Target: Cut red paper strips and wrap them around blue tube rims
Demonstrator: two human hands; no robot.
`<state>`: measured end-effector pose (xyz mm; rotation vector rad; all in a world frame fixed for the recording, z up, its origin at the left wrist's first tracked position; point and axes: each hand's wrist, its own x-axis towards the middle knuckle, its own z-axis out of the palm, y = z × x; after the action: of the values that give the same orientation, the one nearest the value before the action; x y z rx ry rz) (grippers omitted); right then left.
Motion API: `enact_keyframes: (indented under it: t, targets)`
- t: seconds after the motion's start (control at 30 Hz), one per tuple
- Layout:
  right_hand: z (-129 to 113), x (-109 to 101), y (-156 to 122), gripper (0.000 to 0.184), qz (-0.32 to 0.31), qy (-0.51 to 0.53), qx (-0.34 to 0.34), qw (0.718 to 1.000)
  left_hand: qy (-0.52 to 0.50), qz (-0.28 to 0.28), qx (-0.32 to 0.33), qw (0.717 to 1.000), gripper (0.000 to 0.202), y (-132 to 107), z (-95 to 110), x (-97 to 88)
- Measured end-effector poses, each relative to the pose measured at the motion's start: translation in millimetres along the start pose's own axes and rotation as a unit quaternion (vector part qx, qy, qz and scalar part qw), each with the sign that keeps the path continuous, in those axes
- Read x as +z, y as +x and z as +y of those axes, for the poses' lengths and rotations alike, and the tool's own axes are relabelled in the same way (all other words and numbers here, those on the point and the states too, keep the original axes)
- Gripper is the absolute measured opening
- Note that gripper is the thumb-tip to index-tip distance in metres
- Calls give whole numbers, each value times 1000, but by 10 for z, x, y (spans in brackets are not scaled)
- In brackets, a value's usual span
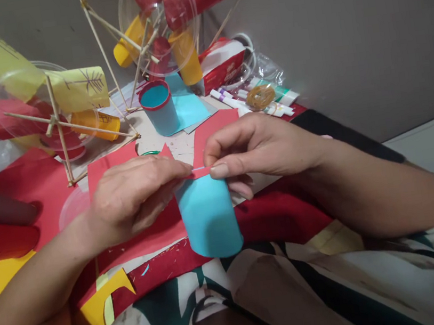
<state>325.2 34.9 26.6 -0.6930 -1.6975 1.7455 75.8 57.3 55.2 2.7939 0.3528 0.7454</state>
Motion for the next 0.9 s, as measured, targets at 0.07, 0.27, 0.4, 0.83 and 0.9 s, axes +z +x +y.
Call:
enact_keyframes:
  t: [0.07, 0.27, 0.4, 0.83, 0.9]
  targets:
    - [10, 3, 19, 24, -16, 24, 15, 999, -36, 19, -2, 999, 15, -6, 20, -5]
    - [-16, 26, 44, 24, -47, 25, 88, 995, -170, 15, -93, 981, 10, -39, 27, -10]
    - [-15, 25, 43, 23, -68, 16, 87, 994, -255, -51, -136, 956, 17, -64, -26, -21]
    - [22, 6, 22, 32, -62, 36, 78, 994, -287, -3, -199, 937, 7, -57, -63, 77]
    - [32, 4, 18, 31, -69, 37, 85, 993, -278, -6, -196, 940, 5, -67, -59, 91]
